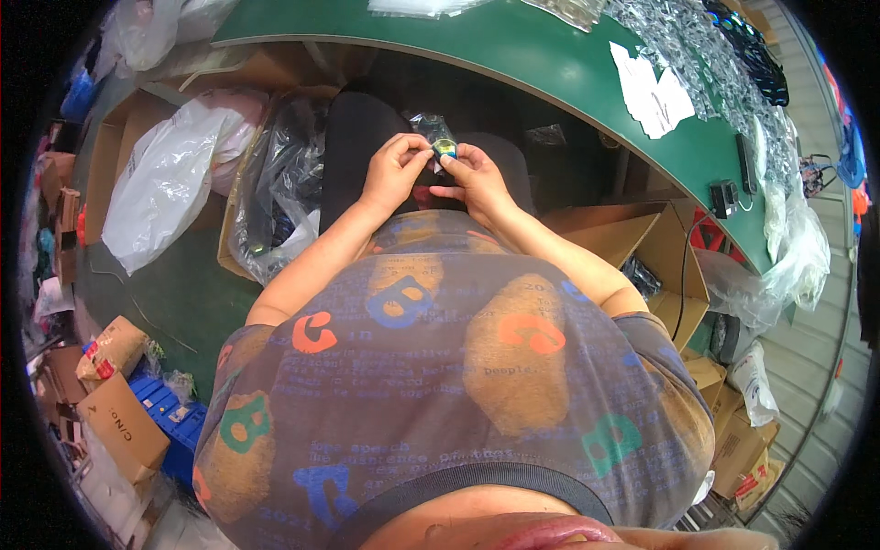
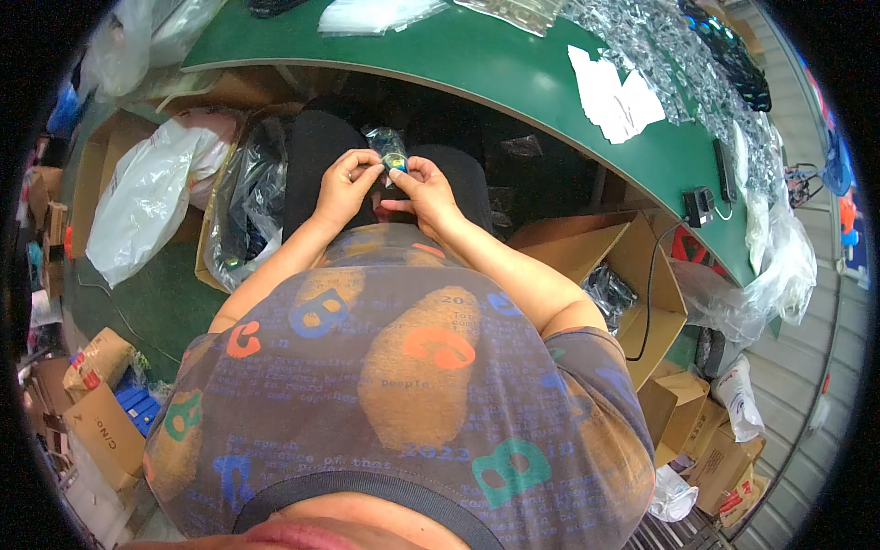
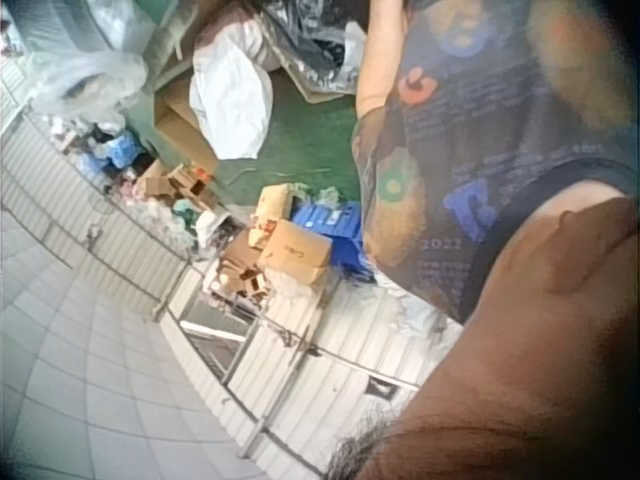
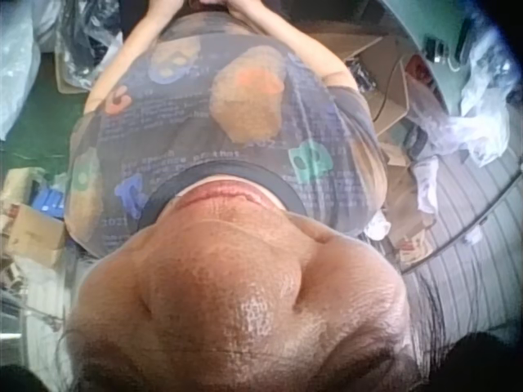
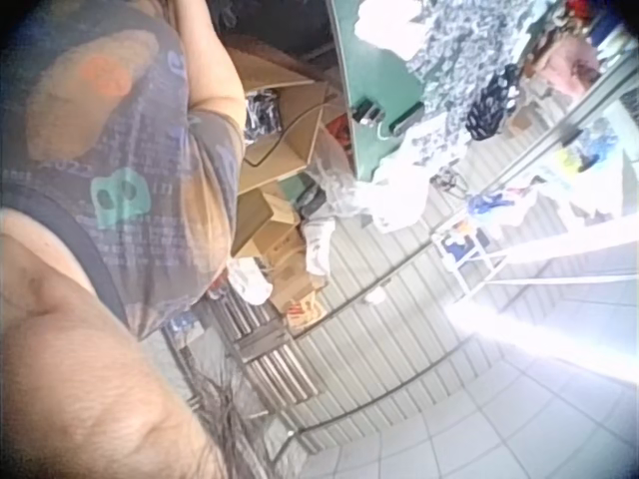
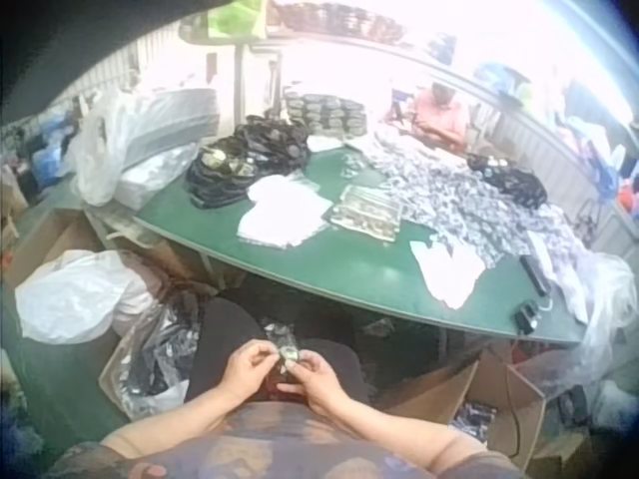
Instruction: Packaging swimming goggles into individual plastic zip-lock bags at a warehouse workstation.
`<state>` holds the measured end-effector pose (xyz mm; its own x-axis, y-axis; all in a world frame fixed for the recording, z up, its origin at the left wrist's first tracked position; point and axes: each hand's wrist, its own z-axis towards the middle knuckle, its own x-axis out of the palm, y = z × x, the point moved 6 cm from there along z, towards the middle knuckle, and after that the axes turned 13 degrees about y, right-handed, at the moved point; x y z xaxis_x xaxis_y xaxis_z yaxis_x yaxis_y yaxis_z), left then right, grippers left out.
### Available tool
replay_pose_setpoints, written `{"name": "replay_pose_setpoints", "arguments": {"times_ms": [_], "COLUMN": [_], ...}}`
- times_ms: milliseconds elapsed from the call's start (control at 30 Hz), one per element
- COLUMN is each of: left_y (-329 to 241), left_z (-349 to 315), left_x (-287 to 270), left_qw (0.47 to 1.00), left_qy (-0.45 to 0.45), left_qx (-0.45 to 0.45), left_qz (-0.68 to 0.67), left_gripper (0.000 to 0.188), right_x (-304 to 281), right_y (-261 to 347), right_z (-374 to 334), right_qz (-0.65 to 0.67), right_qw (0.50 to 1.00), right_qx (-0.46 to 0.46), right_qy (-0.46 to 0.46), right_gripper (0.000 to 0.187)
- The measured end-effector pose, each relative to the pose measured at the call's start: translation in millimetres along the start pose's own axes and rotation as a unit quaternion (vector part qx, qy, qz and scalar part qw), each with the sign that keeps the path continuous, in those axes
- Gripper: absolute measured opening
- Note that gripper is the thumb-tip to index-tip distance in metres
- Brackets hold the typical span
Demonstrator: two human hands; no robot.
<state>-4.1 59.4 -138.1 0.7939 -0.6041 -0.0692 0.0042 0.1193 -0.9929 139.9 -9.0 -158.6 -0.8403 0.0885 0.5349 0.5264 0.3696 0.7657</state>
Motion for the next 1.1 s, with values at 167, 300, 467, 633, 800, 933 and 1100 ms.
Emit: {"name": "replay_pose_setpoints", "arguments": {"times_ms": [167,300,467,633,800,933,1100], "left_y": [-20.6,-27.5,-30.7,-20.6,-22.9,-22.0,-23.6], "left_z": [-1.4,-2.5,-8.4,-7.9,-1.0,2.1,-10.1], "left_x": [-1.7,-3.9,2.1,0.6,6.3,9.6,14.9], "left_qw": [0.990,0.956,0.950,0.963,0.957,0.954,0.938], "left_qy": [0.013,0.021,0.029,0.030,0.083,0.079,0.192], "left_qx": [0.033,0.058,0.063,-0.006,-0.055,-0.035,-0.130], "left_qz": [0.135,0.285,0.305,0.267,0.273,0.287,0.258], "left_gripper": [0.009,0.011,0.011,0.013,0.012,0.007,0.005], "right_x": [1.3,3.1,5.6,4.5,1.7,7.8,22.8], "right_y": [-6.1,-8.0,-12.4,-8.2,45.1,50.1,77.0], "right_z": [11.0,19.0,28.0,28.2,4.8,-11.3,-31.4], "right_qz": [-0.018,-0.039,-0.040,-0.143,-0.619,-0.726,-0.698], "right_qw": [0.999,0.998,0.996,0.988,0.771,0.674,0.703], "right_qx": [-0.008,-0.007,0.019,0.057,-0.149,-0.139,-0.113], "right_qy": [-0.033,-0.050,-0.074,-0.010,-0.025,-0.001,0.073], "right_gripper": [0.025,0.025,0.022,0.021,0.018,0.019,0.027]}}
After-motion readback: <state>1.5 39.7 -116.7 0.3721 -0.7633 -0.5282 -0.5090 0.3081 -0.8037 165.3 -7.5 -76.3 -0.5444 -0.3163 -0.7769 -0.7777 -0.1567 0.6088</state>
